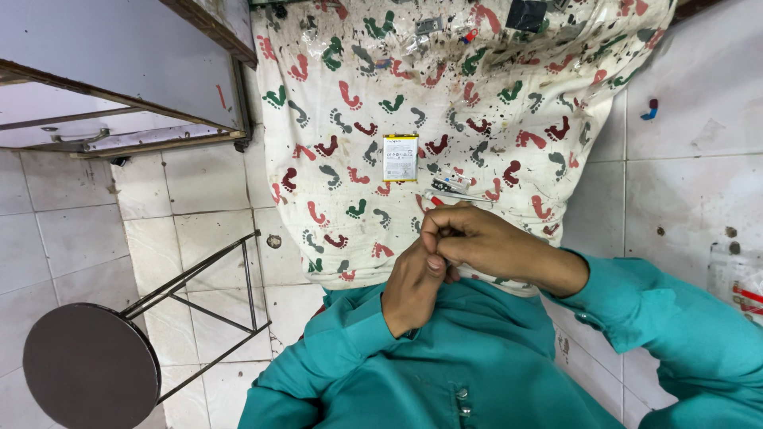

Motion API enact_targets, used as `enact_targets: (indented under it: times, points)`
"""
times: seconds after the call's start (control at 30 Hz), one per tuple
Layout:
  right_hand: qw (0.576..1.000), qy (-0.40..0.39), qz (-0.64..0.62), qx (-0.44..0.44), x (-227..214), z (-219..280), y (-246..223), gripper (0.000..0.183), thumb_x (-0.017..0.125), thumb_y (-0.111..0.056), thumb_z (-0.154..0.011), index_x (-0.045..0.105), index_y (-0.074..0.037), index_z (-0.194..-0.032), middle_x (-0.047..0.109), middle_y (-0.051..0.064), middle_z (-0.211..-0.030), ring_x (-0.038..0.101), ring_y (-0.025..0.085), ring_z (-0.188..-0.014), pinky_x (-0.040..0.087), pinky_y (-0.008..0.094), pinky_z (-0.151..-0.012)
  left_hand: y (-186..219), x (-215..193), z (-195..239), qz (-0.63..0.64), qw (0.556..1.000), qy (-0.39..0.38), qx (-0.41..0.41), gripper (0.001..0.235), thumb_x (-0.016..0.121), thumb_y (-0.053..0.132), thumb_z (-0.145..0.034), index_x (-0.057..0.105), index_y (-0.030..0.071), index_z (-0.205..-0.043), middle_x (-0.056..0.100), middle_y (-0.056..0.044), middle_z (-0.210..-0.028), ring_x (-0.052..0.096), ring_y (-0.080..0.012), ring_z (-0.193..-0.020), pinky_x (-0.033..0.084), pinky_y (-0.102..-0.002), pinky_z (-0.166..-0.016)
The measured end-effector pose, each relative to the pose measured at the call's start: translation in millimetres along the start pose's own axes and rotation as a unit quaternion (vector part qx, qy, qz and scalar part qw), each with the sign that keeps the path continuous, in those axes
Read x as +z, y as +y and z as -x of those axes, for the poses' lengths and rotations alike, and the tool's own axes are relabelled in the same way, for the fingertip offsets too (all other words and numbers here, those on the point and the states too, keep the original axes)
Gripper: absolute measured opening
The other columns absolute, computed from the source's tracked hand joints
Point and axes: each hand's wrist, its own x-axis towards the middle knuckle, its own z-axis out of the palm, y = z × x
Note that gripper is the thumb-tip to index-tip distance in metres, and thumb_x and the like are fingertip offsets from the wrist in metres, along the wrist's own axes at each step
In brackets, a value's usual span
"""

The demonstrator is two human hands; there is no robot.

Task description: The person applies adhesive to the back of a disassembled smartphone, then uses a screwdriver to remove screws and pry out the battery. The person then removes the back cover and places the components on the work surface.

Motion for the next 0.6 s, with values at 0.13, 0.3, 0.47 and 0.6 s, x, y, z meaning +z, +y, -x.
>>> enact_targets:
  times: [0.13,0.3,0.47,0.6]
  points:
    - [0.999,0.004,-0.030,0.032,4.8,1.1,-2.6,0.008,0.064,-0.005,-0.091,0.057,-0.002,-0.095,0.058,0.006,-0.080,0.055,0.012,-0.068,0.048,0.028,-0.059,-1.0,-4.3,-1.5,0.017,1.000,0.001,-0.007,0.097,0.018,0.081,-0.100,0.061,-0.005,-0.114,0.068,-0.013,-0.088,0.068,-0.0221,-0.081,0.056,-0.034,-0.072]
    - [0.996,0.033,-0.082,-0.019,6.9,2.7,-11.3,0.025,0.056,-0.003,-0.090,0.059,-0.007,-0.115,0.064,0.004,-0.096,0.063,0.012,-0.076,0.055,0.028,-0.067,-2.0,-13.8,-0.6,0.135,0.990,0.012,-0.045,0.098,0.027,0.078,-0.097,0.047,-0.007,-0.142,0.066,-0.012,-0.113,0.068,-0.0218,-0.088,0.058,-0.034,-0.078]
    - [0.968,0.114,0.146,-0.167,-10.0,-1.5,-13.6,0.025,0.060,-0.004,-0.095,0.063,-0.006,-0.120,0.067,0.006,-0.113,0.065,0.015,-0.099,0.054,0.030,-0.085,-6.5,-21.2,-6.0,0.279,0.958,-0.037,-0.064,0.091,0.027,0.072,-0.103,0.044,-0.005,-0.148,0.062,-0.016,-0.117,0.068,-0.0233,-0.097,0.056,-0.036,-0.088]
    - [0.902,0.199,0.310,-0.226,-54.5,-41.7,-18.8,0.013,0.062,-0.014,-0.106,0.072,-0.009,-0.112,0.075,0.004,-0.112,0.072,0.015,-0.098,0.057,0.029,-0.081,-12.4,-24.7,-9.1,0.319,0.943,-0.062,-0.075,0.089,0.026,0.071,-0.104,0.049,-0.002,-0.150,0.058,-0.014,-0.122,0.067,-0.0230,-0.096,0.055,-0.036,-0.089]
